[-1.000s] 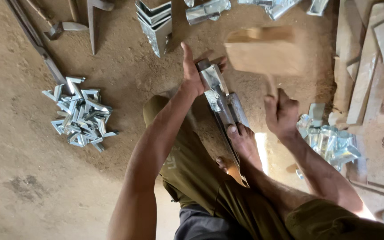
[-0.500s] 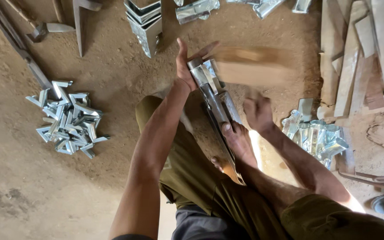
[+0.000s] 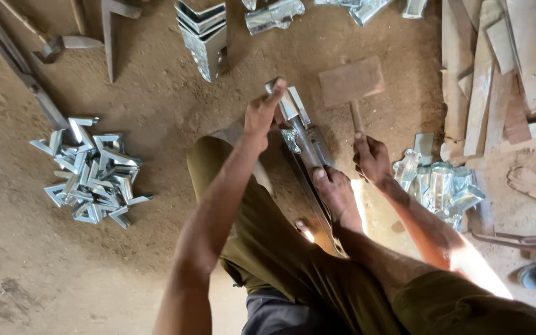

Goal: The person sits on the floor and repeatedly picks up L-shaped metal brackets, places them on a cylindrical metal rod, and strikes them with a wooden mallet to bend them. The person then places the shaped brackets into a growing pile on the floor.

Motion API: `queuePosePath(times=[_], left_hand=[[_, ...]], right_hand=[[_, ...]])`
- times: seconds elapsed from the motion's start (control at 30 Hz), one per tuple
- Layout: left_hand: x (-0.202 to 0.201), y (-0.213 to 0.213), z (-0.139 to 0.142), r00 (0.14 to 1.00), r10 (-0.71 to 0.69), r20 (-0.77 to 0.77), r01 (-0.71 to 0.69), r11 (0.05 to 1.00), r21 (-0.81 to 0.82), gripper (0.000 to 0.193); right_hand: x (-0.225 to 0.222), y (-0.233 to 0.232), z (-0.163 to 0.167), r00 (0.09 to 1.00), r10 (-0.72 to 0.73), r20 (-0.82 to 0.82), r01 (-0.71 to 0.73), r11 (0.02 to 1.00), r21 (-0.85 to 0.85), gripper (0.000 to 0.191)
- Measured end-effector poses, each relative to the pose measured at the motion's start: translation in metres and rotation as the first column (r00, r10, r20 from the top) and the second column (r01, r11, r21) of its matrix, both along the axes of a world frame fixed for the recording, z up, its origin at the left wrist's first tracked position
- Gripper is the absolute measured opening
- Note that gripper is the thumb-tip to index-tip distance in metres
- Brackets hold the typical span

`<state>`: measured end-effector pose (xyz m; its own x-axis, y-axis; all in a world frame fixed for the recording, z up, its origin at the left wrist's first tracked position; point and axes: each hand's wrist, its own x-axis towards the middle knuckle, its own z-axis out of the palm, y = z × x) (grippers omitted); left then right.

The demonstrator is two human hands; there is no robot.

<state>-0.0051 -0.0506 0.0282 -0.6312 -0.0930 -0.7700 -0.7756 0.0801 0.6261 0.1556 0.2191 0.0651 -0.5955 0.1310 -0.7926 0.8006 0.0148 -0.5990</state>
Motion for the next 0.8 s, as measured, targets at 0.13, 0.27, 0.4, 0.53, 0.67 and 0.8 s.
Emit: queuePosePath(times=[0.13, 0.27, 0.4, 0.53, 0.67, 0.8], left_hand=[[-0.018, -0.011, 0.008, 0.934, -0.299, -0.195, 0.22, 0.913, -0.345, 0.064], [-0.029, -0.008, 0.035, 0.928, -0.353, -0.12, 0.289, 0.884, -0.367, 0.058], [-0.028, 0.005, 0.071, 0.927, -0.375, -0.03, 0.355, 0.898, -0.259, 0.054], [-0.005, -0.003, 0.095, 0.455, -0.741, -0.494, 0.115, 0.599, -0.792, 0.053], [0.031, -0.021, 0.095, -0.11, -0.906, -0.409, 0.26, 0.371, -0.891, 0.07], [0.041, -0.015, 0.086, 0.013, -0.803, -0.596, 0.26, 0.579, -0.773, 0.088]], right_hand=[[0.046, 0.021, 0.004, 0.999, -0.037, 0.016, 0.036, 0.997, 0.072, 0.045], [0.079, 0.029, 0.004, 0.993, -0.093, 0.07, 0.087, 0.993, 0.084, 0.049], [0.092, 0.03, 0.005, 0.975, -0.205, 0.089, 0.195, 0.975, 0.11, 0.05], [0.097, 0.033, 0.005, 0.988, -0.157, 0.008, 0.154, 0.978, 0.141, 0.051], [0.095, 0.039, 0.009, 0.988, -0.151, 0.043, 0.142, 0.976, 0.167, 0.048], [0.092, 0.036, 0.019, 0.992, -0.124, 0.017, 0.119, 0.977, 0.176, 0.046]])
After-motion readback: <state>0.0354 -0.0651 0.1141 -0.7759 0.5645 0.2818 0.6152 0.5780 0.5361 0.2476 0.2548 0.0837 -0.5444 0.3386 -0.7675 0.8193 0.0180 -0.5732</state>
